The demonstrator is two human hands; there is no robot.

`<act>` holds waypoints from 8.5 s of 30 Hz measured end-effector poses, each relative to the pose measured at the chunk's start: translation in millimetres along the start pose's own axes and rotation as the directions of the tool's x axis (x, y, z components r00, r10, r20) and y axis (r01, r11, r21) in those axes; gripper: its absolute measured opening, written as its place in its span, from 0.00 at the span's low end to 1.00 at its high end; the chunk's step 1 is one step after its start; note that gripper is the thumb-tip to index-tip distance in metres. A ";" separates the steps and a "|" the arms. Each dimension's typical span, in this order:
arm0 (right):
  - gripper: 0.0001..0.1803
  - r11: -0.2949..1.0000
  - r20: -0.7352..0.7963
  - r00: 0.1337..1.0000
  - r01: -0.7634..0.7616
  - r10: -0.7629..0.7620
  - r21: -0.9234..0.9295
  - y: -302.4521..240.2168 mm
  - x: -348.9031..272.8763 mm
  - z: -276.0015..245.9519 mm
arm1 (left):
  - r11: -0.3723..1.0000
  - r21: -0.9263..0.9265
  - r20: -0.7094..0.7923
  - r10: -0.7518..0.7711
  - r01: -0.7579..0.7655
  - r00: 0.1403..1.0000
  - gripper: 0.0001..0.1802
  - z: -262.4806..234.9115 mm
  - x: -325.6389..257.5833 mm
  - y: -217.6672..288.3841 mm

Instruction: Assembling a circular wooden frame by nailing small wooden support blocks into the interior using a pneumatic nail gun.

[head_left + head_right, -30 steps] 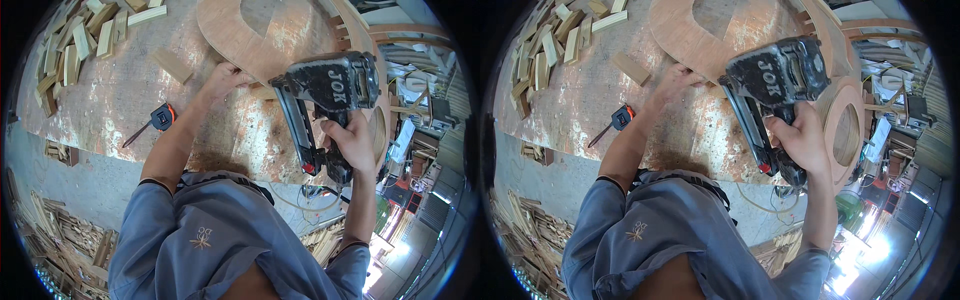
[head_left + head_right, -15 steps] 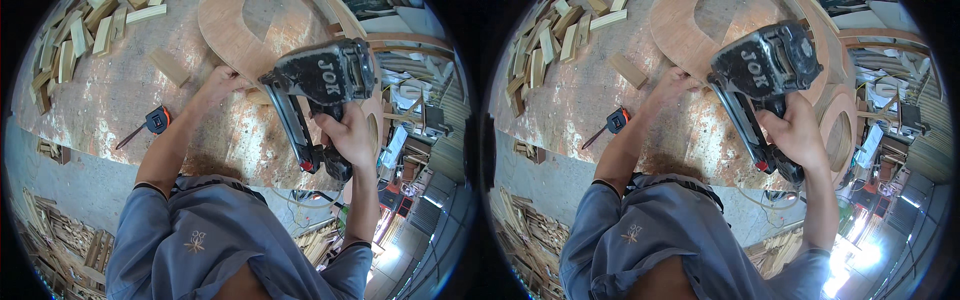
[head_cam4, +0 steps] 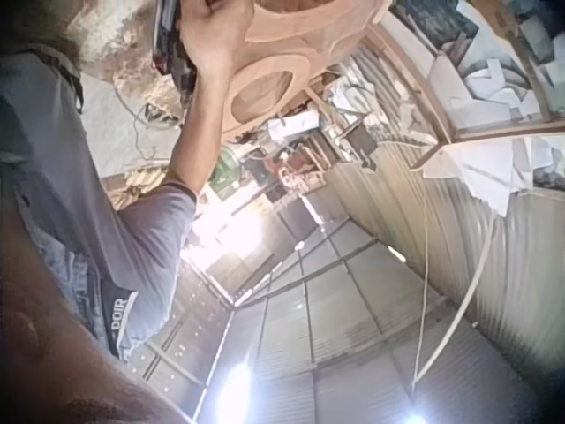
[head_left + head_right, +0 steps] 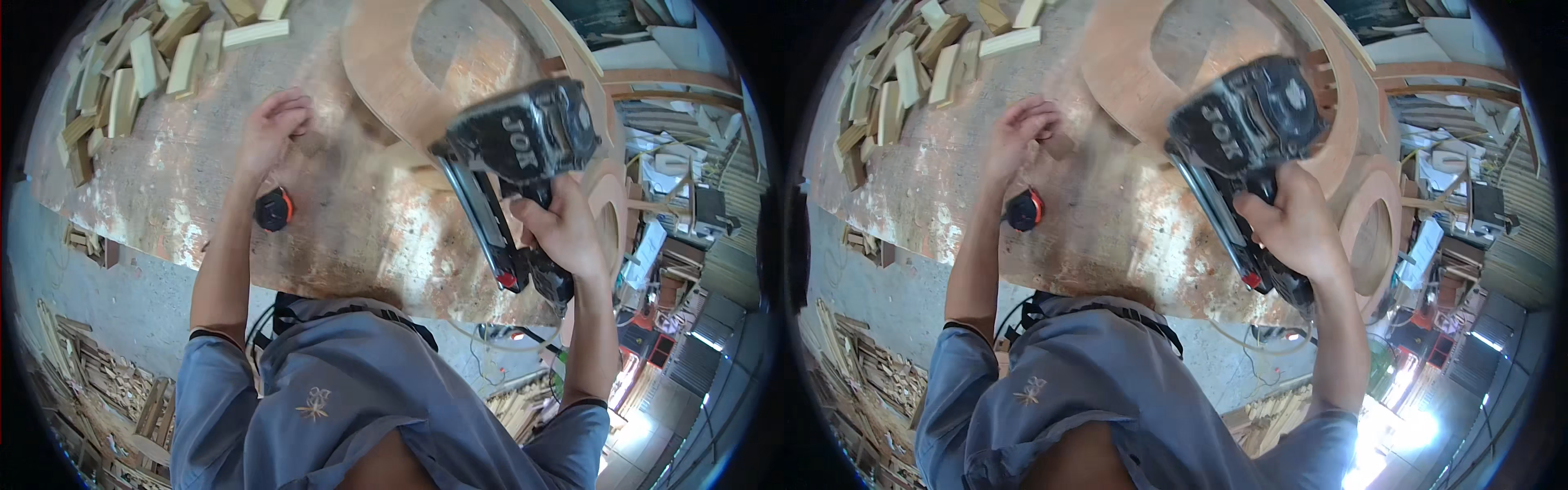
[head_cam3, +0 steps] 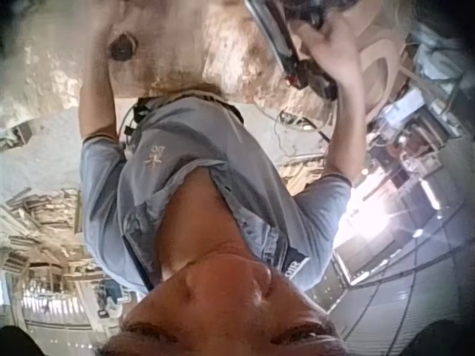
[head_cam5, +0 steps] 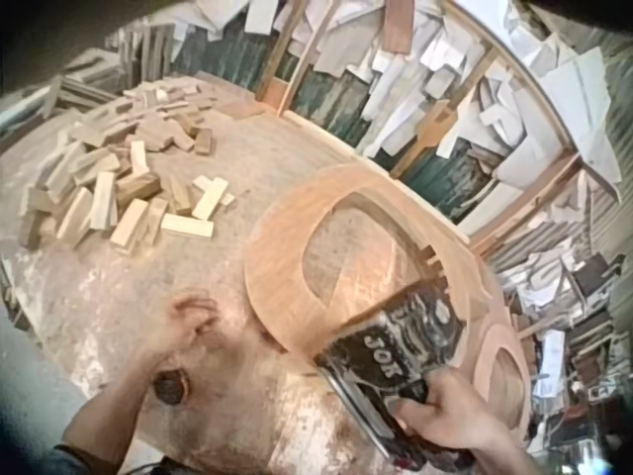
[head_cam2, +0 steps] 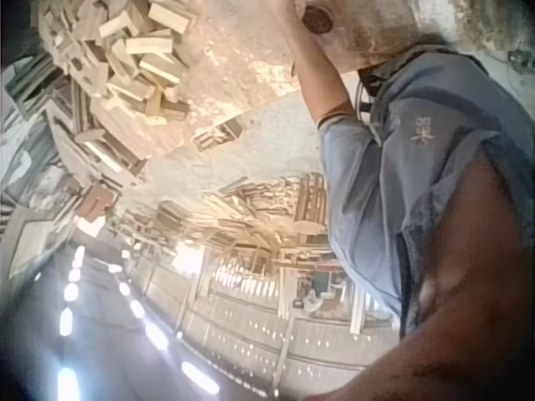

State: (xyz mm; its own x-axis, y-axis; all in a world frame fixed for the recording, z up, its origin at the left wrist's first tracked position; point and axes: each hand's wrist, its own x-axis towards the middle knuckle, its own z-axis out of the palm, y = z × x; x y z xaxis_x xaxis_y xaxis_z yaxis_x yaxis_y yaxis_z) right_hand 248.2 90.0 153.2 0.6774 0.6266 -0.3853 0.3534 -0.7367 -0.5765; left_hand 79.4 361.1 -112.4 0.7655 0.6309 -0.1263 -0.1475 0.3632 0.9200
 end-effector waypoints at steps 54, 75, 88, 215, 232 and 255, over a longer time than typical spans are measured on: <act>0.11 0.986 -0.023 0.993 -0.112 0.115 0.127 -3.5 -11.1 14.0 | 0.957 -0.255 0.290 -0.061 0.138 0.955 0.18 96.6 17.6 -32.0; 0.12 0.992 0.038 0.997 -0.064 0.061 0.108 -42.6 27.4 28.5 | 0.954 -0.228 0.388 -0.094 0.194 0.917 0.15 82.5 38.4 -60.0; 0.08 0.999 0.029 0.999 -0.028 0.029 -0.022 -56.8 43.9 29.6 | 0.978 -0.173 0.059 -0.105 0.114 0.993 0.28 74.0 39.0 -14.3; 0.08 0.994 0.018 0.996 -0.085 0.086 -0.069 -31.2 -30.5 50.3 | 0.993 -0.111 0.293 -0.010 0.044 0.956 0.26 44.5 -26.5 -31.2; 0.09 0.989 -0.071 0.989 -0.134 0.130 -0.057 -31.3 -47.7 48.5 | 0.859 -0.253 0.230 -0.394 0.446 0.890 0.22 92.6 62.4 35.9; 0.12 0.912 -0.267 0.873 -0.377 0.408 0.160 49.0 -116.8 35.8 | 0.686 0.728 -0.267 0.291 -0.006 0.919 0.15 19.5 38.7 22.0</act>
State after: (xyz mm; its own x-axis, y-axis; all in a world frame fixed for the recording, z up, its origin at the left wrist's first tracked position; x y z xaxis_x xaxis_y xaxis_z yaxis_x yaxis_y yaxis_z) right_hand 163.3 -10.1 144.1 0.9078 0.1787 -0.3795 -0.0365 -0.8675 -0.4961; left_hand 118.0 380.1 -89.8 0.4934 0.8682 0.0529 0.3499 -0.2537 0.9018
